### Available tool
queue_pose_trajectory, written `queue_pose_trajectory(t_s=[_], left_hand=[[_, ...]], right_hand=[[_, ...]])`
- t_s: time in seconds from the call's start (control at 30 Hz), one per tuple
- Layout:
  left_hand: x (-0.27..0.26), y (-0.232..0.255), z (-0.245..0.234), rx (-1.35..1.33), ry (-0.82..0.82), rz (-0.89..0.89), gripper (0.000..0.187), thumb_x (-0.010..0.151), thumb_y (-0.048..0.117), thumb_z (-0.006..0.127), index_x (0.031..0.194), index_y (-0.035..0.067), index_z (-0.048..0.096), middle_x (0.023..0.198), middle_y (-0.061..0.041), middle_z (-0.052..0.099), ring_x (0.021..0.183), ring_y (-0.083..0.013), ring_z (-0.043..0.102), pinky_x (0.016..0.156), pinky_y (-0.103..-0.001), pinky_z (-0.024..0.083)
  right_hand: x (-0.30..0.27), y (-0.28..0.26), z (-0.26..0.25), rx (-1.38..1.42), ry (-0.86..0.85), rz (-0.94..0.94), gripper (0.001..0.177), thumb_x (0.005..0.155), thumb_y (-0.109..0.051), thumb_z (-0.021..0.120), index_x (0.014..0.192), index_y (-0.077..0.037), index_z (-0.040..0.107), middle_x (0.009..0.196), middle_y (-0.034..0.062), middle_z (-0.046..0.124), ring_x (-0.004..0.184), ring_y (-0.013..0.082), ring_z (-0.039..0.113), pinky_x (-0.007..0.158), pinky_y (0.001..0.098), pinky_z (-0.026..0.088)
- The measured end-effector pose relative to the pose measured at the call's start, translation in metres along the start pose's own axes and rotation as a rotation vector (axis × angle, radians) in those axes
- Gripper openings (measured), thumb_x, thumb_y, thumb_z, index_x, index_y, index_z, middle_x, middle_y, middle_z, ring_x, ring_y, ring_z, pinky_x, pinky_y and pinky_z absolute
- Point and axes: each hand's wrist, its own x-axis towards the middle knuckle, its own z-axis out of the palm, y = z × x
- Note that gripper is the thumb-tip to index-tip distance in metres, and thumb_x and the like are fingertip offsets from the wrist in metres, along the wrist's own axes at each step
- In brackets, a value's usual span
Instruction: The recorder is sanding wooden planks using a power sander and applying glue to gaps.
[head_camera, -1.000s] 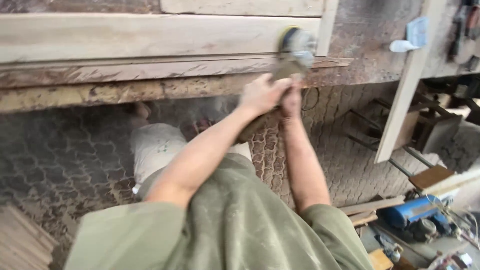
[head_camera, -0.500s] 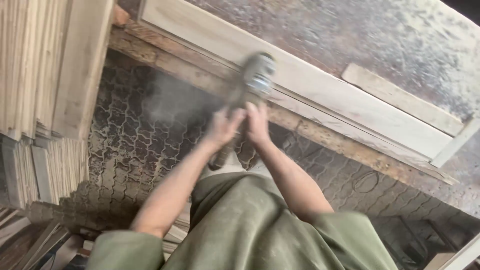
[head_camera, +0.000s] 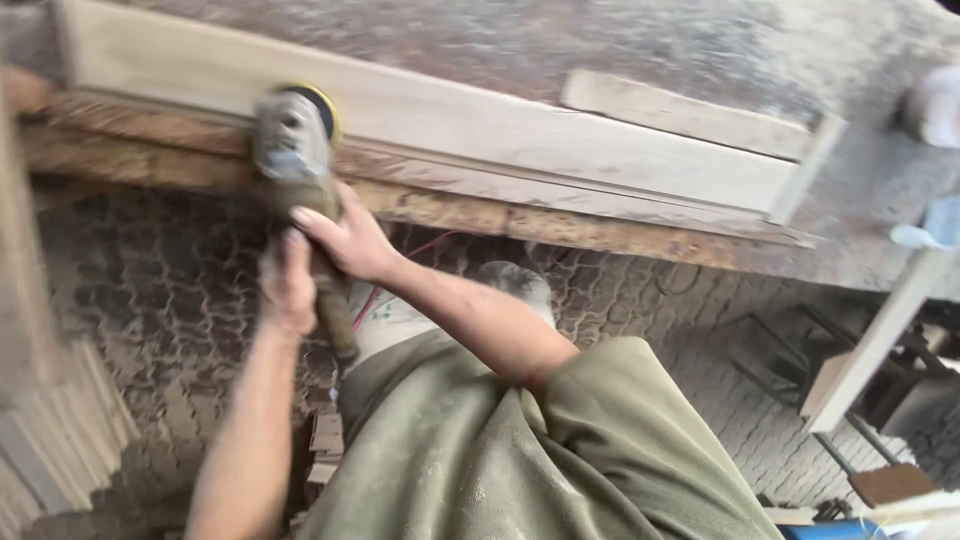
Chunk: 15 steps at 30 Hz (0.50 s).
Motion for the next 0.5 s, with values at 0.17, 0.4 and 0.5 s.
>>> queue_pose_trajectory(t_s=[0.17, 0.4, 0.5], left_hand=[[-0.064, -0.001, 0.188, 0.113, -0.176, 0.023, 0.029, 0.104, 0.033, 0.063, 0.110, 0.006, 0.071, 0.100, -0.016, 0.075, 0.098, -0.0262, 0.070, 0.089, -0.045, 0.055], [-0.120, -0.016, 0.448, 0.501, -0.649, -0.206, 0.068, 0.083, 0.076, 0.066, 0.131, 0.028, 0.066, 0.116, -0.012, 0.075, 0.117, -0.0304, 0.068, 0.101, -0.046, 0.055], [-0.164, 0.018, 0.482, 0.580, -0.819, -0.241, 0.088, 0.077, 0.080, 0.066, 0.144, 0.025, 0.054, 0.130, -0.020, 0.069, 0.128, -0.0359, 0.062, 0.111, -0.050, 0.049]], right_hand=[[-0.116, 0.024, -0.188, -0.017, 0.169, -0.153, 0.026, 0.098, -0.014, 0.068, 0.118, 0.002, 0.062, 0.102, 0.0213, 0.064, 0.101, 0.0276, 0.064, 0.092, 0.0482, 0.054], [-0.240, 0.110, -0.455, 0.219, 0.700, -0.087, 0.025, 0.100, -0.028, 0.058, 0.114, -0.010, 0.068, 0.098, 0.0021, 0.068, 0.087, 0.0138, 0.065, 0.085, 0.0344, 0.057], [-0.282, 0.065, -0.481, 0.418, 0.862, -0.152, 0.026, 0.100, -0.026, 0.064, 0.116, -0.007, 0.069, 0.097, 0.0118, 0.074, 0.081, 0.0212, 0.074, 0.074, 0.0383, 0.064]])
